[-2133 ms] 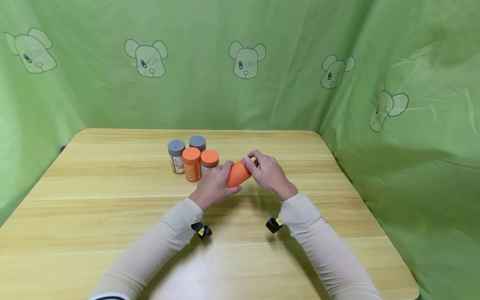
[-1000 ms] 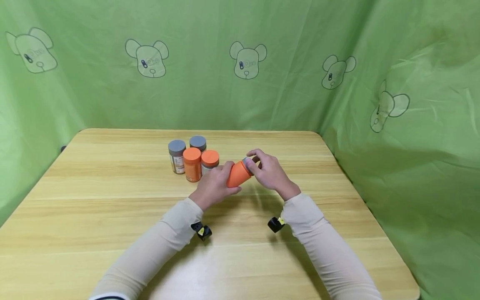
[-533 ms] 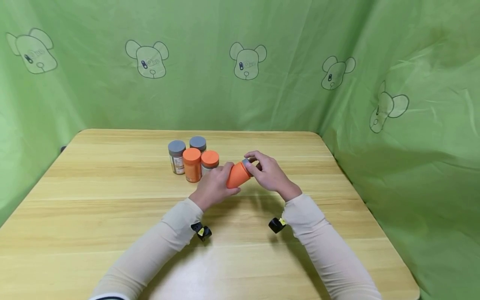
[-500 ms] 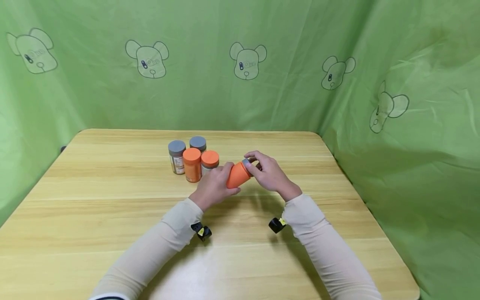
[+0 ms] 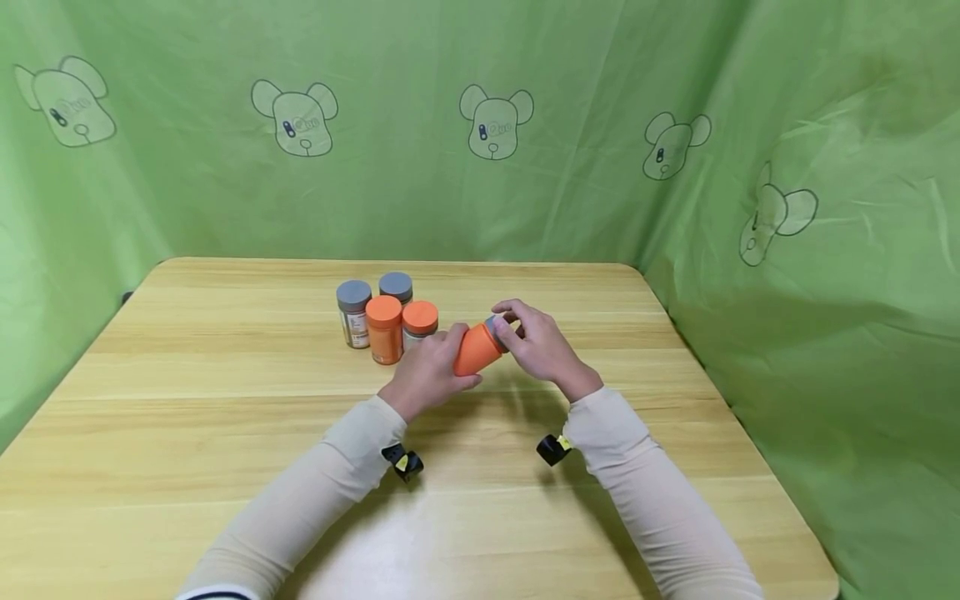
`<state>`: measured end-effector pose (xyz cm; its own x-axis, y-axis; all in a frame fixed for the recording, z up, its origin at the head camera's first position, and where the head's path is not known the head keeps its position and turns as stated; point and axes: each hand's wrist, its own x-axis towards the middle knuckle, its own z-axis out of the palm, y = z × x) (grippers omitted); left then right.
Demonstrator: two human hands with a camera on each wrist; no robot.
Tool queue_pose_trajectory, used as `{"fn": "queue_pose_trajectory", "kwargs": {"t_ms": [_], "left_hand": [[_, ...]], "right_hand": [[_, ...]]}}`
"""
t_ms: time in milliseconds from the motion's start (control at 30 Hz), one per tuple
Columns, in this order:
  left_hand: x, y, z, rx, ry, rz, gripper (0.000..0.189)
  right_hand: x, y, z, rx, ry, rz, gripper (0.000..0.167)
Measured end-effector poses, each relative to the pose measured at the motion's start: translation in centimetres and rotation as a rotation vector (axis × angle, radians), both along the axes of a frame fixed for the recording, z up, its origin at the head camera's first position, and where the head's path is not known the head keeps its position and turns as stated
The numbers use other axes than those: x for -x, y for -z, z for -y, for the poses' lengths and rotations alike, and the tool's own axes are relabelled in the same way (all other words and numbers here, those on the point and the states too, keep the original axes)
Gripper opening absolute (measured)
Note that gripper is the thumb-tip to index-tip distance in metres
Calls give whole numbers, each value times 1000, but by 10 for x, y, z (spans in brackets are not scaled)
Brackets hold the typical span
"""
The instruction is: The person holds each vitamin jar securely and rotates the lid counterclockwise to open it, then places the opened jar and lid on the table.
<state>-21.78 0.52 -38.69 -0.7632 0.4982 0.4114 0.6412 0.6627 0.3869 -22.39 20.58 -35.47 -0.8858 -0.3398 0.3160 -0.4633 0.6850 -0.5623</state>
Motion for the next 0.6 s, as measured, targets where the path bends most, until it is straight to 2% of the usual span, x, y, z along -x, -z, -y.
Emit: {"fn": "queue_pose_trajectory", "kwargs": {"t_ms": [333, 600], "left_hand": [[0, -2, 0, -1, 8, -2, 63], [-1, -2, 0, 5, 5, 19, 62]], "right_hand": [[-2, -2, 2, 7, -1, 54, 38], [-1, 0, 1, 38, -46, 67, 37]]}}
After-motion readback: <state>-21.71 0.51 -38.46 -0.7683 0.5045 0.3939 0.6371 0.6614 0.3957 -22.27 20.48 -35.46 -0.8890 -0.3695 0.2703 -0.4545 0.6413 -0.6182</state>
